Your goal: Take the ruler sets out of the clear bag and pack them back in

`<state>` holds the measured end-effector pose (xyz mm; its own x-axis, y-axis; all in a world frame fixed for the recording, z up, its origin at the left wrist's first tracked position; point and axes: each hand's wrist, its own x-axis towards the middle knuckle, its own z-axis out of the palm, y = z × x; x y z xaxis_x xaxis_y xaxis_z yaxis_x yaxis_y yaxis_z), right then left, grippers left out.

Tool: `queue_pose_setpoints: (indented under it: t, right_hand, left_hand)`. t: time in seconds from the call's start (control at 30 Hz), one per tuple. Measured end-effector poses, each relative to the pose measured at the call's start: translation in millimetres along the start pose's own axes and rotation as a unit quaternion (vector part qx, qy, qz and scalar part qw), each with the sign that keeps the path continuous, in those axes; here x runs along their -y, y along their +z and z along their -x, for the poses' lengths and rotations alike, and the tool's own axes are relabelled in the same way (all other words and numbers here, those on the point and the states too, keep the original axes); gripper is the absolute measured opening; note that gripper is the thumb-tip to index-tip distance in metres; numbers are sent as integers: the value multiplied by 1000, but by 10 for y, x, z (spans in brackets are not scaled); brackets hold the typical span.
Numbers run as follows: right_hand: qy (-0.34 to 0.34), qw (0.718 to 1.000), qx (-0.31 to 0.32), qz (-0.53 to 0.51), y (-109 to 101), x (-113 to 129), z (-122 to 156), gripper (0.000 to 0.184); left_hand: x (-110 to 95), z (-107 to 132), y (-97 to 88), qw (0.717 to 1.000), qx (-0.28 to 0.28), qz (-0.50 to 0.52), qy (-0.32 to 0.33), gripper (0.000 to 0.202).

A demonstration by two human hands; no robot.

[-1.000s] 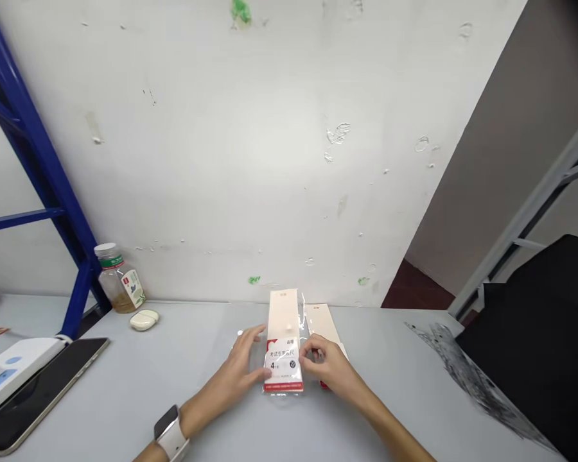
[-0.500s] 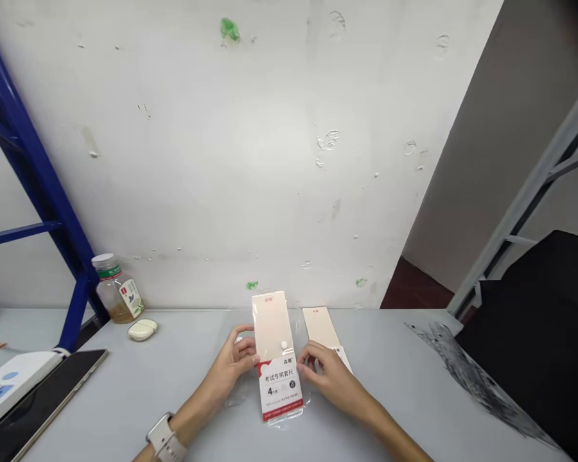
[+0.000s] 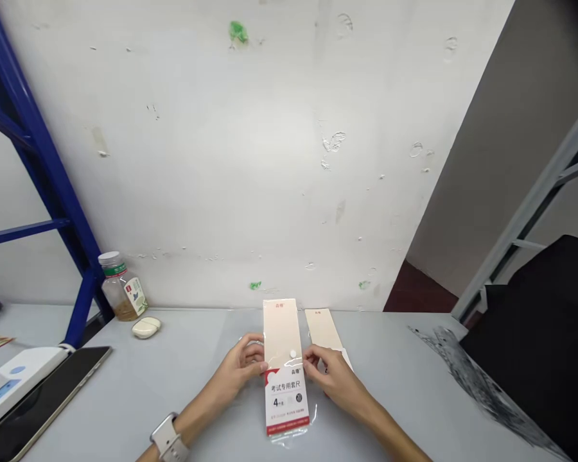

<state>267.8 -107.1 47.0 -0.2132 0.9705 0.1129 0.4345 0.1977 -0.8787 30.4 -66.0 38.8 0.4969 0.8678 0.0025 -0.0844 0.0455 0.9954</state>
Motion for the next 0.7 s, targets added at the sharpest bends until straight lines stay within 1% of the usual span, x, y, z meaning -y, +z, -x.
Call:
queue_pose_setpoints:
  t: [0.1, 0.23, 0.33, 0.4, 0.47, 0.53, 0.6, 0.63, 0.7]
  right_hand:
    - [-3, 1000, -16, 19, 32, -56, -16, 30]
    - [1, 1000, -25, 10, 81, -106, -18, 35]
    - [2, 1000, -27, 7, 74, -103, -15, 38]
    - [1, 1000, -29, -1, 23, -113, -27, 40]
    - [3, 999, -35, -24, -75, -165, -56, 40]
    - [20, 997, -53, -58, -215, -273, -99, 41]
    - [57, 994, -60, -69, -375, -425, -141, 39]
    - [79, 993, -68, -50, -453, -508, -157, 40]
    - [126, 987, -99, 32, -585, -663, -174, 39]
  left_hand:
    - [-14, 20, 23, 1000, 13, -6, 13, 41]
    - [-12, 31, 31, 1000, 24, -6, 15, 42]
    - [-22, 16, 5, 1000, 12, -9, 18, 42]
    - [-56, 3, -41, 999, -18, -17, 22, 42]
    - [-113, -6, -125, 997, -66, -29, 27, 43]
    - [-177, -10, -256, 991, -123, -36, 31, 46]
    - [-229, -12, -424, 983, -175, -35, 37, 48]
    - [-246, -12, -515, 977, -204, -38, 44, 47]
    - [-256, -12, -683, 963, -257, -73, 28, 44]
